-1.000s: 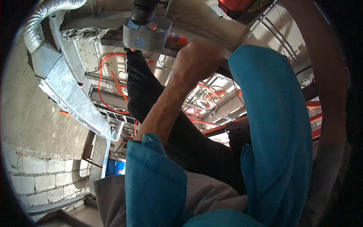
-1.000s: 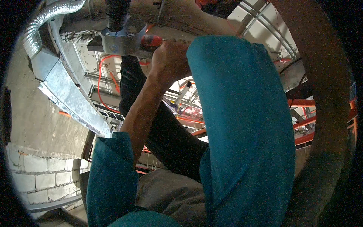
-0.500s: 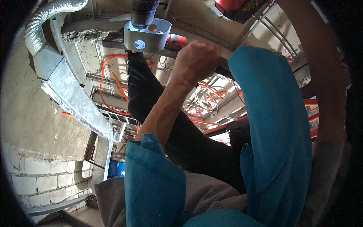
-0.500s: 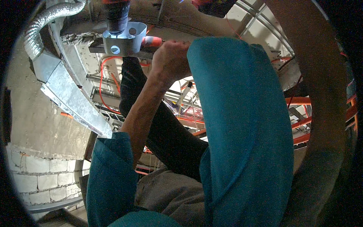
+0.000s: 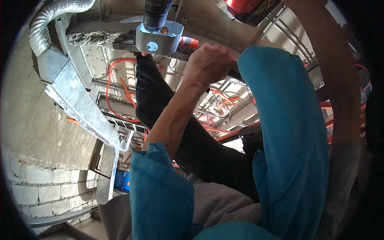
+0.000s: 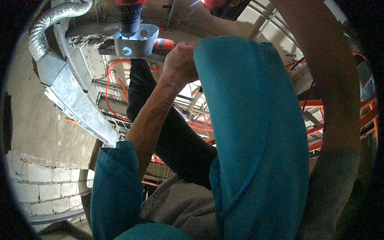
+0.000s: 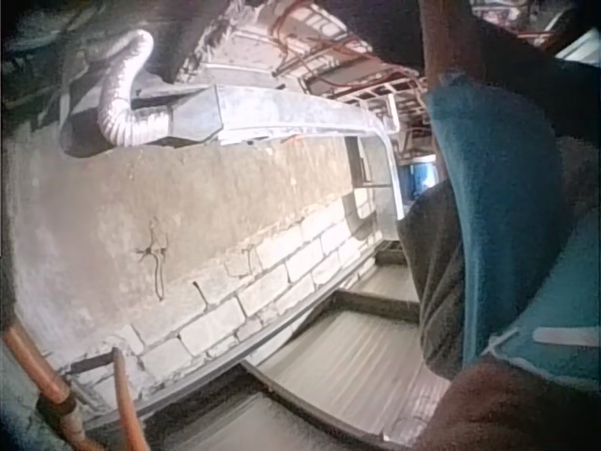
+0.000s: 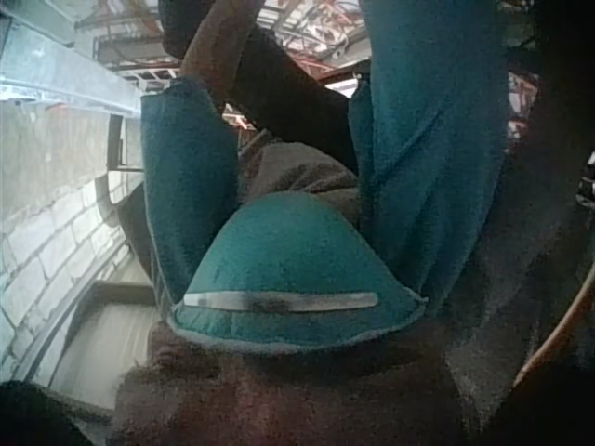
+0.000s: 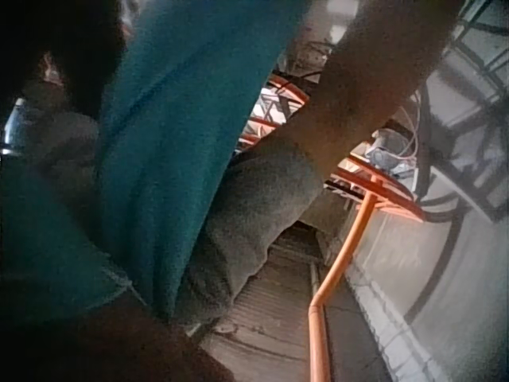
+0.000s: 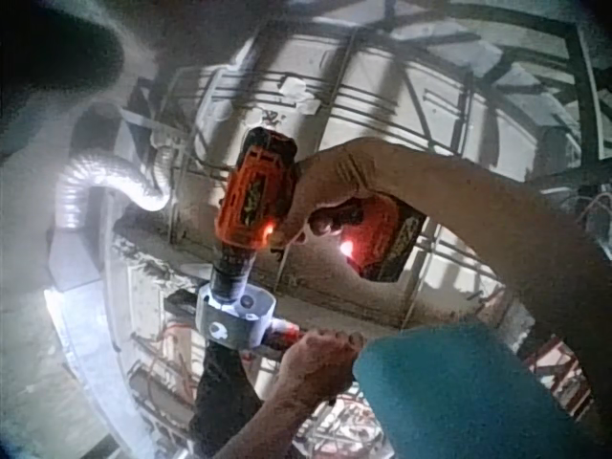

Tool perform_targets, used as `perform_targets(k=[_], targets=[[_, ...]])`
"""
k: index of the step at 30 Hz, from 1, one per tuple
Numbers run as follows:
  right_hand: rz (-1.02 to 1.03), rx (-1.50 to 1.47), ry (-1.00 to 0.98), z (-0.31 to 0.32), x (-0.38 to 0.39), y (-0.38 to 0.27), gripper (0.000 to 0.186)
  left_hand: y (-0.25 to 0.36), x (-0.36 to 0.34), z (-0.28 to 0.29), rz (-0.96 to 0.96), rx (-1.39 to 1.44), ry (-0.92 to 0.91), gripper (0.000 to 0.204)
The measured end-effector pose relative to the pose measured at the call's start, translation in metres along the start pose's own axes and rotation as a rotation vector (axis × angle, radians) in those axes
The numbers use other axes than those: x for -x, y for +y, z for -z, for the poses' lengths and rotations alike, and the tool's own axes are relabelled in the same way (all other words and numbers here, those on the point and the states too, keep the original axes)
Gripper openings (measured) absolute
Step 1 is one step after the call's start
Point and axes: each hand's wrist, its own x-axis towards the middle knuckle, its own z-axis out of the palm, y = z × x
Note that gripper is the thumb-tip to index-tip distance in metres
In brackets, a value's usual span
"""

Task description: The person uses a heat gun to soften an orange conduit pipe and bends it by hand, then positions a gray electrical box and secures it to a metal frame using a power drill.

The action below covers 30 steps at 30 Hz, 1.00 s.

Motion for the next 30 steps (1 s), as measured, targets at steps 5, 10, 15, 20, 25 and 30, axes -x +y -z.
perform_targets(k=[5, 10, 15, 20, 25, 30], targets=[[0.039, -0.016, 0.019, -0.004, 0.001, 0.007, 0.028, 0.005, -0.001, 0.007, 0.043, 0.031, -0.019, 0.012], [0.076, 0.004, 0.020, -0.003, 0.004, 0.006, 0.029, 0.003, -0.003, 0.004, 0.016, 0.001, -0.028, 0.014], [-0.059, 0.070, 0.089, -0.007, 0.005, -0.008, 0.028, 0.001, -0.002, 0.005, 0.015, 0.020, -0.021, 0.014], [0.005, 0.048, -0.043, -0.001, 0.009, -0.016, 0.027, 0.008, 0.001, 0.017, 0.080, 0.032, -0.043, 0.015], [0.093, -0.005, -0.087, -0.007, 0.005, -0.007, 0.026, 0.008, 0.001, 0.017, 0.109, 0.066, -0.002, 0.015], [-0.008, 0.039, 0.064, -0.012, 0.011, -0.009, 0.028, 0.003, -0.002, 0.008, 0.023, 0.043, -0.048, 0.014]])
